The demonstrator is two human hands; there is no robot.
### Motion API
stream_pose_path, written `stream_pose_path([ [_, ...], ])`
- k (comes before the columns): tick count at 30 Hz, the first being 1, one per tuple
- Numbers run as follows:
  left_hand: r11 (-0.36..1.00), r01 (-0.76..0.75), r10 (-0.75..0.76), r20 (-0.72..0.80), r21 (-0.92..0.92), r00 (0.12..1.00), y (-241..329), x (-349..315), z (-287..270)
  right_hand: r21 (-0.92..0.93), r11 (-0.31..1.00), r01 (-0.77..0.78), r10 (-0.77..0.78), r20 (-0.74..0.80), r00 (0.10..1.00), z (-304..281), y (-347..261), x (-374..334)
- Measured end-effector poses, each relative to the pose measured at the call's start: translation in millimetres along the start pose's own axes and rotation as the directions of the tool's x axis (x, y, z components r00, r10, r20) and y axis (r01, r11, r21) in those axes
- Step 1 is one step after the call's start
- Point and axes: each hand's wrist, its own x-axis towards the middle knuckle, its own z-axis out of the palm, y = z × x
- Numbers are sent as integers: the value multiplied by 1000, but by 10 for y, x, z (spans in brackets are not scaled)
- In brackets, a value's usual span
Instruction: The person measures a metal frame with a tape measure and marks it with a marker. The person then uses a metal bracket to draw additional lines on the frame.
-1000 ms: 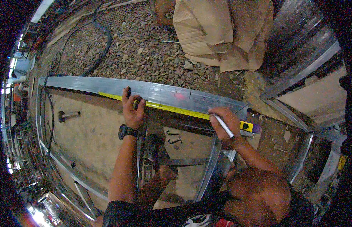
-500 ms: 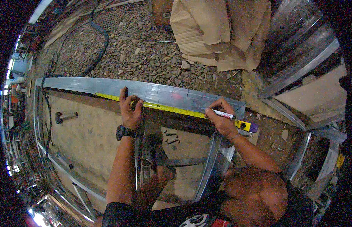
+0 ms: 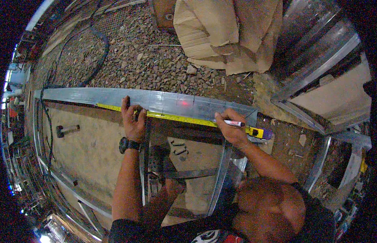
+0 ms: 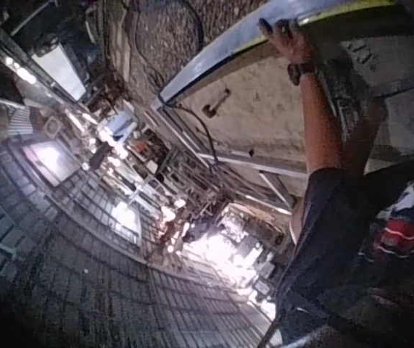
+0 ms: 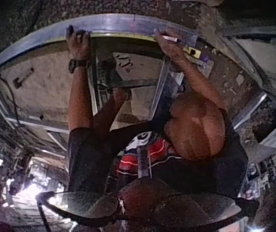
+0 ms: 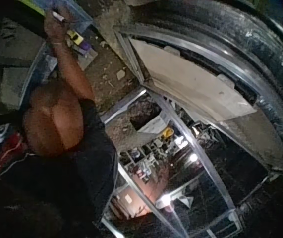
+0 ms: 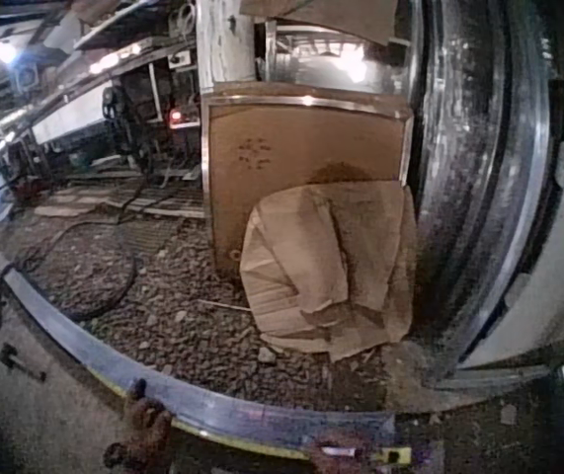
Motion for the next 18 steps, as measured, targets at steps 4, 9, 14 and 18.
stream_pose_path([
  [4,999,37,-37,24,-6,999,50,-2,-22,-2,999,36,-36,23,999,-36,-15,15],
  [9,998,44,-43,7,-49,999,107,6,-13,43,997,61,-62,5,998,-8,41,18],
  [14,997,78,-77,24,-13,997,120,-5,-30,41,994,100,-101,15,995,-20,4,37],
  [18,999,47,-47,5,-24,999,76,-6,-20,79,992,101,-101,3,995,-8,-28,37],
])
